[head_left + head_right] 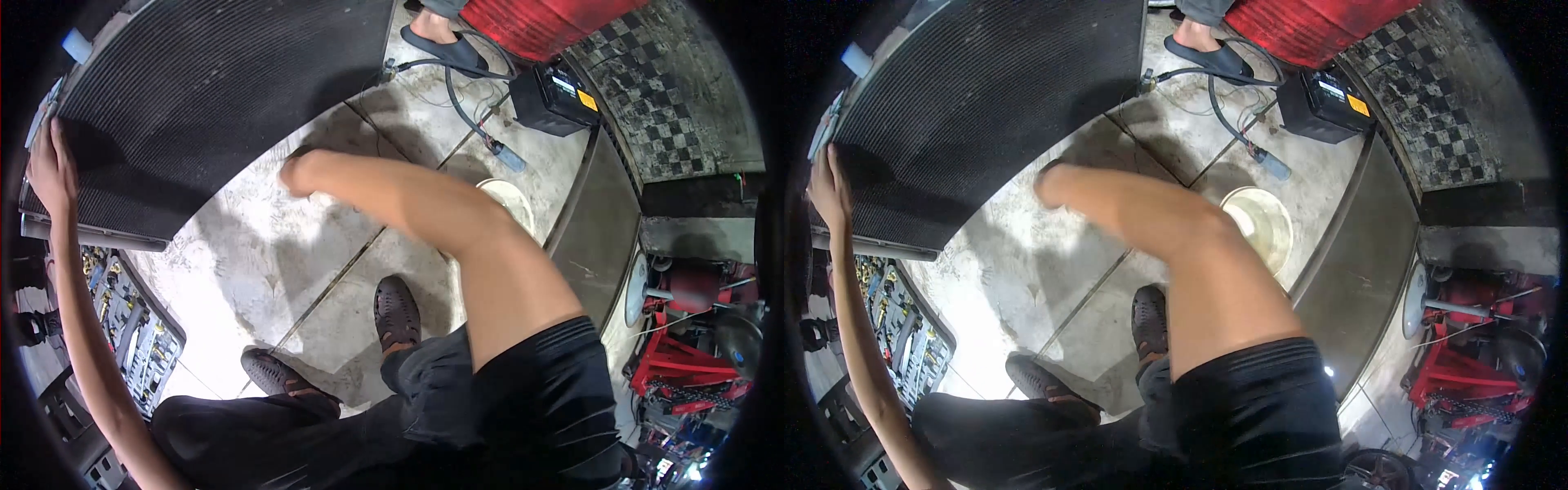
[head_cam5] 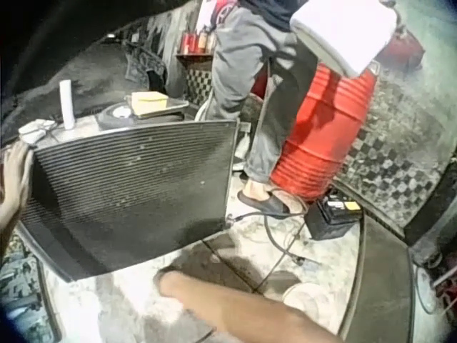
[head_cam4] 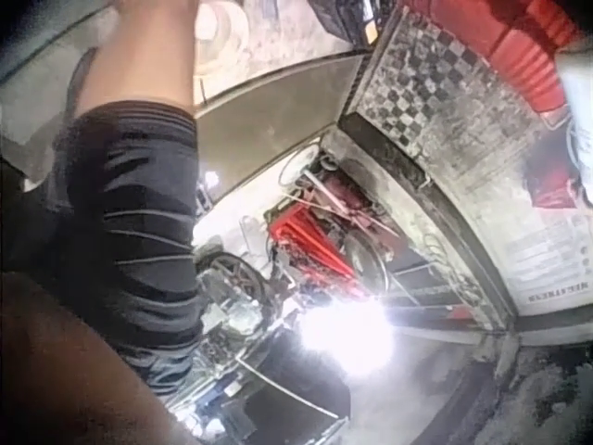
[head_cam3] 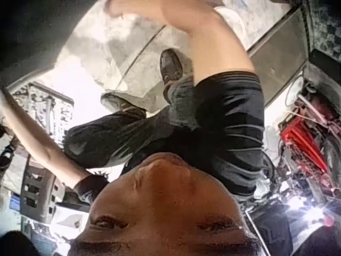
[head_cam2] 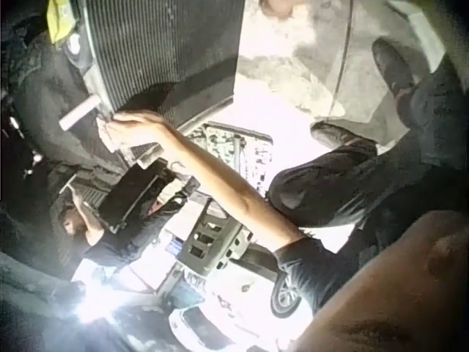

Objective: Inspecting, cleaning, and repairing a car radiator in a mechanical workshop.

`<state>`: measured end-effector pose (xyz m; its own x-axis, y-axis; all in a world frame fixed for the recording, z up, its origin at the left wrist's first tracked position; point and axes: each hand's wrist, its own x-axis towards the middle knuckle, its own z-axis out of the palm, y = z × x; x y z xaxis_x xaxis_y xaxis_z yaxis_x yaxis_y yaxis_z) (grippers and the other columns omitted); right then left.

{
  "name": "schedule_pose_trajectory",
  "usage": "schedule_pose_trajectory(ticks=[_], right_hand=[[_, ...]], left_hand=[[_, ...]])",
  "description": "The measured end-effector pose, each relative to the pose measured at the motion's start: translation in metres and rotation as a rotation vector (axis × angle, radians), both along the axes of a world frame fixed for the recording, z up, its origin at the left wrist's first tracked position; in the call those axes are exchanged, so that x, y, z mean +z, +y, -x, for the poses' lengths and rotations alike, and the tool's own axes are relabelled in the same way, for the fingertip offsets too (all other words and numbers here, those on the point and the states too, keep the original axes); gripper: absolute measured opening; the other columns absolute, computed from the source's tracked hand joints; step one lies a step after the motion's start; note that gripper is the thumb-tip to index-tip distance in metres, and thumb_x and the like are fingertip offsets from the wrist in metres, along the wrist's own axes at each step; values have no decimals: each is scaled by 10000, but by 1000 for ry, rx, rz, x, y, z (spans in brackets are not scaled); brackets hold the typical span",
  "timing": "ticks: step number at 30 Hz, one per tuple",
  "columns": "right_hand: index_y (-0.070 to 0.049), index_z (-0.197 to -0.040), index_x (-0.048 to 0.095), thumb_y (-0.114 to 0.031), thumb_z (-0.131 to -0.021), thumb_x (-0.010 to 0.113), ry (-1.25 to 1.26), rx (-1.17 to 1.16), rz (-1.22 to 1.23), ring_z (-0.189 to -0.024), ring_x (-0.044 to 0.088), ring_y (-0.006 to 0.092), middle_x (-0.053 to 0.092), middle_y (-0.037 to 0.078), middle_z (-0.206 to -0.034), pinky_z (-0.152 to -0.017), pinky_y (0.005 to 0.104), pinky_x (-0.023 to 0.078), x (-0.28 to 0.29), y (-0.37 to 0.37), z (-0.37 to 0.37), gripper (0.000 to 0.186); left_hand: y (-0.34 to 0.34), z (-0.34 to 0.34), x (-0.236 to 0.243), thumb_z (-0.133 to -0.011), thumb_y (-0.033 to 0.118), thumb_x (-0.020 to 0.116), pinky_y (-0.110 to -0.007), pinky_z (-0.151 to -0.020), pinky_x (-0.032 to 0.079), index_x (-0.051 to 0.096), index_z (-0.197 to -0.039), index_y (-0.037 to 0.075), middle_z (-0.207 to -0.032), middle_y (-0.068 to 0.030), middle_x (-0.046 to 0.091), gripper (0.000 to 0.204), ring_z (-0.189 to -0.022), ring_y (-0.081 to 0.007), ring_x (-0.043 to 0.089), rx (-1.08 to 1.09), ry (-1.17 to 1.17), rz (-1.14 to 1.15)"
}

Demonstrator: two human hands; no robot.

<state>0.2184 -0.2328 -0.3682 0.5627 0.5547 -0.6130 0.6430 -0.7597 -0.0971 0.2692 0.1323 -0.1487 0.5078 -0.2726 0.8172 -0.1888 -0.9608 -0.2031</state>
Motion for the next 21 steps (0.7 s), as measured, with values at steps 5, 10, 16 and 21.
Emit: schedule_pose_trajectory(ticks=[5, 10, 16, 21], right_hand=[[17, -971, 695, -230, -759, 600, 502, 303, 713, -986, 634, 278, 666, 175, -1034, -809, 425, 513, 56, 193, 19, 339], [-44, -760, 703, -179, -704, 605, -308, 551, -315, -839, 643, 306, 681, 148, -879, -664, 479, 518, -149, 102, 44, 176], [-103, -852, 742, -236, -696, 626, -72, 723, -188, -928, 645, 268, 694, 122, -962, -761, 451, 508, -37, 153, 98, 236], [-62, -824, 722, -244, -640, 668, -119, 741, -185, -795, 617, 285, 676, 123, -868, -655, 436, 489, -93, 96, 39, 265]], left_hand=[[44, 40, 16, -994, 326, 385, -405, -889, 413, 571, -1169, 27, -1102, -157, 611, 393, -1057, -328, 556, 157, 73, -157], [-38, -8, -5, -996, 333, 371, -425, -994, 321, 525, -1229, 1, -1255, -183, 538, 434, -1169, -327, 488, 102, 38, -26], [10, 64, 9, -999, 266, 357, -404, -960, 332, 535, -1180, 24, -1142, -187, 551, 351, -1095, -334, 496, 262, 141, 6], [-40, 32, 16, -997, 244, 355, -398, -955, 335, 540, -1165, 34, -1110, -169, 552, 326, -1089, -312, 496, 145, 124, 58]])
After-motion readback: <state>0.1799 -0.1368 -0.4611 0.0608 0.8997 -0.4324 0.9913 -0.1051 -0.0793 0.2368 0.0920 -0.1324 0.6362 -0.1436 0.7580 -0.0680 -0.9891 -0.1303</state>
